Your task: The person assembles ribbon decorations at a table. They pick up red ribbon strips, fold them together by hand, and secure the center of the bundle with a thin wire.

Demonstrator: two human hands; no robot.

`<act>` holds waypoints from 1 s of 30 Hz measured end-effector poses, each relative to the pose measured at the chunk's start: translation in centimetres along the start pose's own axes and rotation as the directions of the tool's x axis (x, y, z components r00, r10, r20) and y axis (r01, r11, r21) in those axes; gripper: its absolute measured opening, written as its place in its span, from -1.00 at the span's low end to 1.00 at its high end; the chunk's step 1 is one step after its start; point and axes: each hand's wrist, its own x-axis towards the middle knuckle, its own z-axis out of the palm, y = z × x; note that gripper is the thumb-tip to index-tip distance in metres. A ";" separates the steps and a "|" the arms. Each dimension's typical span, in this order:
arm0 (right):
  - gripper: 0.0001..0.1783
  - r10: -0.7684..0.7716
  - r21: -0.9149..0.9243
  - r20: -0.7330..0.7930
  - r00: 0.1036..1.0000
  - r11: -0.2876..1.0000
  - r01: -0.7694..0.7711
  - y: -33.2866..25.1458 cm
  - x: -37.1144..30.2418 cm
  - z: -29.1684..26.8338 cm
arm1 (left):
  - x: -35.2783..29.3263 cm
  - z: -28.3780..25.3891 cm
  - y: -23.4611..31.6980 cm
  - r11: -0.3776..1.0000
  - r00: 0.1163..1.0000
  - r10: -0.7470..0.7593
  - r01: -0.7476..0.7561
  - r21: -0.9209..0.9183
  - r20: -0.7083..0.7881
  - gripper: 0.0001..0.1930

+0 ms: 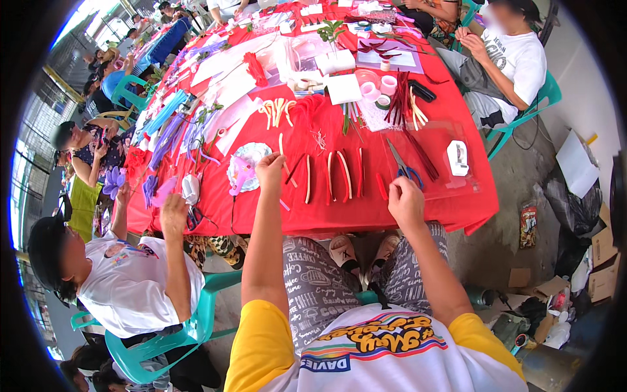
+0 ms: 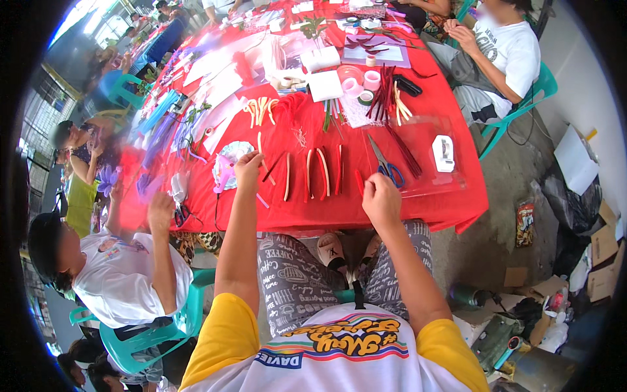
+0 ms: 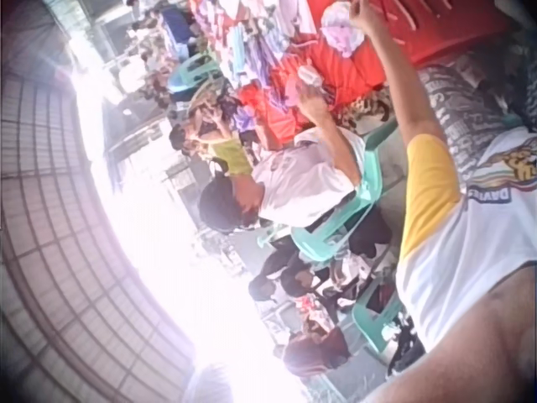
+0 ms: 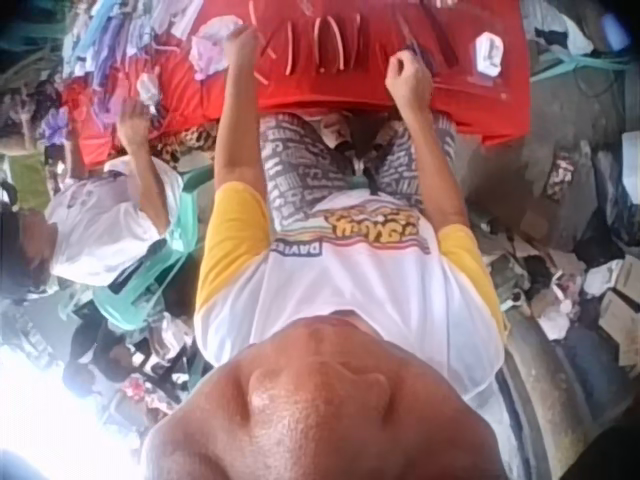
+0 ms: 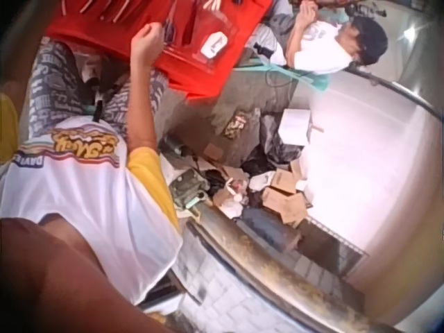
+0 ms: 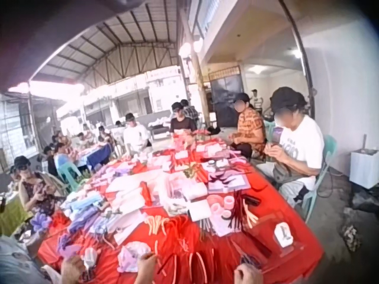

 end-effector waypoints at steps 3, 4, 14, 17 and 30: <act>-0.94 -0.173 0.132 0.004 0.985 0.976 0.171 -2.2 2.6 0.6 | -0.1 -0.3 1.0 0.997 0.996 0.082 -0.082 -0.006 0.017 -0.79; -0.94 -0.195 0.187 0.035 0.980 0.965 0.185 -3.5 3.5 1.3 | -0.1 -0.7 0.8 0.991 0.992 0.129 -0.129 0.034 0.001 -0.80; -0.65 -0.319 0.196 0.160 0.934 0.938 0.287 -9.9 7.6 6.8 | -4.9 0.5 2.8 0.680 0.799 0.585 -0.576 0.454 0.138 -0.87; -0.62 -0.300 0.320 0.186 0.936 0.919 0.231 -9.5 8.4 10.3 | -6.5 1.3 3.1 0.701 0.781 0.591 -0.621 0.352 0.201 -0.91; -0.84 0.005 0.262 0.635 0.773 0.939 -0.221 -11.3 10.2 6.0 | -8.2 0.1 4.8 0.549 0.647 0.689 -0.760 0.348 0.328 -0.88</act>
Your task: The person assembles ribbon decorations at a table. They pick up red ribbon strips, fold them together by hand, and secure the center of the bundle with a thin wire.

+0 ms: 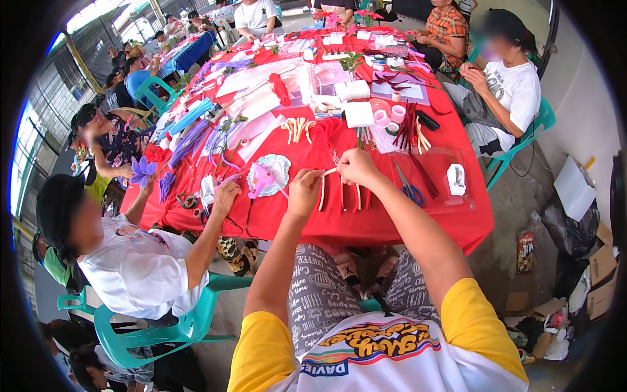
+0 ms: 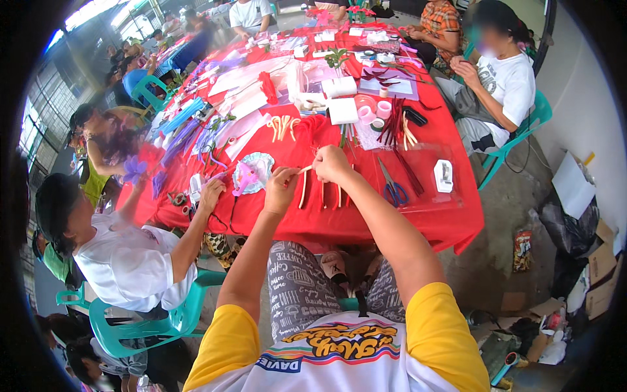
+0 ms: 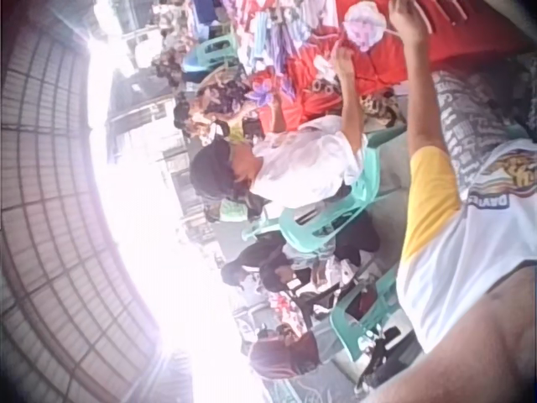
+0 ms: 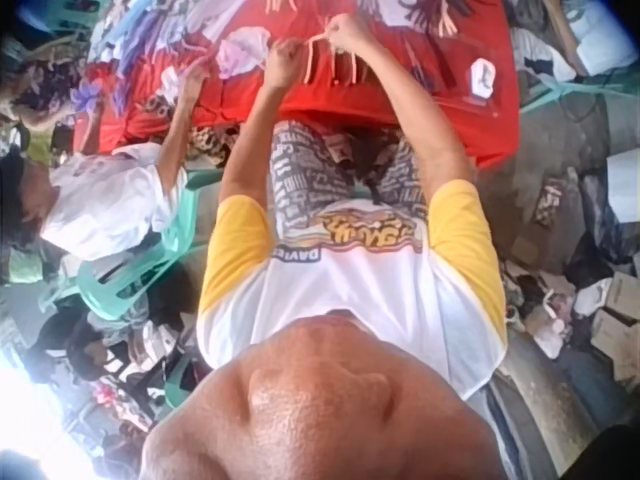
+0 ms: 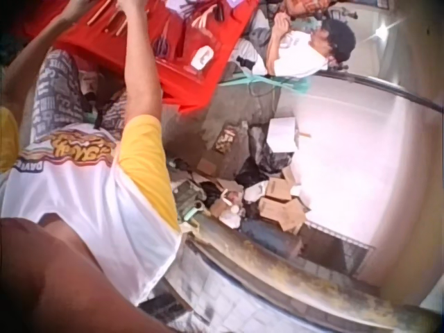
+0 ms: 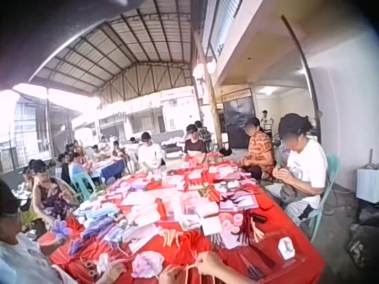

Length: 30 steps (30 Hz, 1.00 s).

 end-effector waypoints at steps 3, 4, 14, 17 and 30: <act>-0.89 0.003 0.065 0.022 1.000 0.998 -0.004 -1.2 -0.4 -1.9 | 0.4 -0.7 0.7 1.000 1.000 -0.012 0.012 -0.011 0.021 -0.88; -0.89 -0.009 0.050 0.030 1.000 0.999 0.007 -1.4 -0.6 -2.5 | 0.4 -0.9 1.0 1.000 1.000 -0.012 0.012 -0.021 0.009 -0.89; -0.84 -0.092 -0.173 0.066 0.994 0.980 0.103 -3.6 -4.7 -7.0 | -0.3 -3.5 4.7 0.998 0.965 -0.058 0.062 -0.008 0.254 -0.88; -0.85 -0.113 -0.112 0.079 0.990 0.986 0.121 -5.3 -6.3 -7.6 | -0.6 -3.9 7.6 0.886 0.864 -0.291 0.405 -0.225 0.410 -0.86; -0.87 -0.298 -0.181 -0.082 0.951 0.943 0.279 -6.5 -10.6 -8.6 | -0.2 -3.9 13.0 0.649 0.781 -0.345 0.600 -0.469 0.521 -0.88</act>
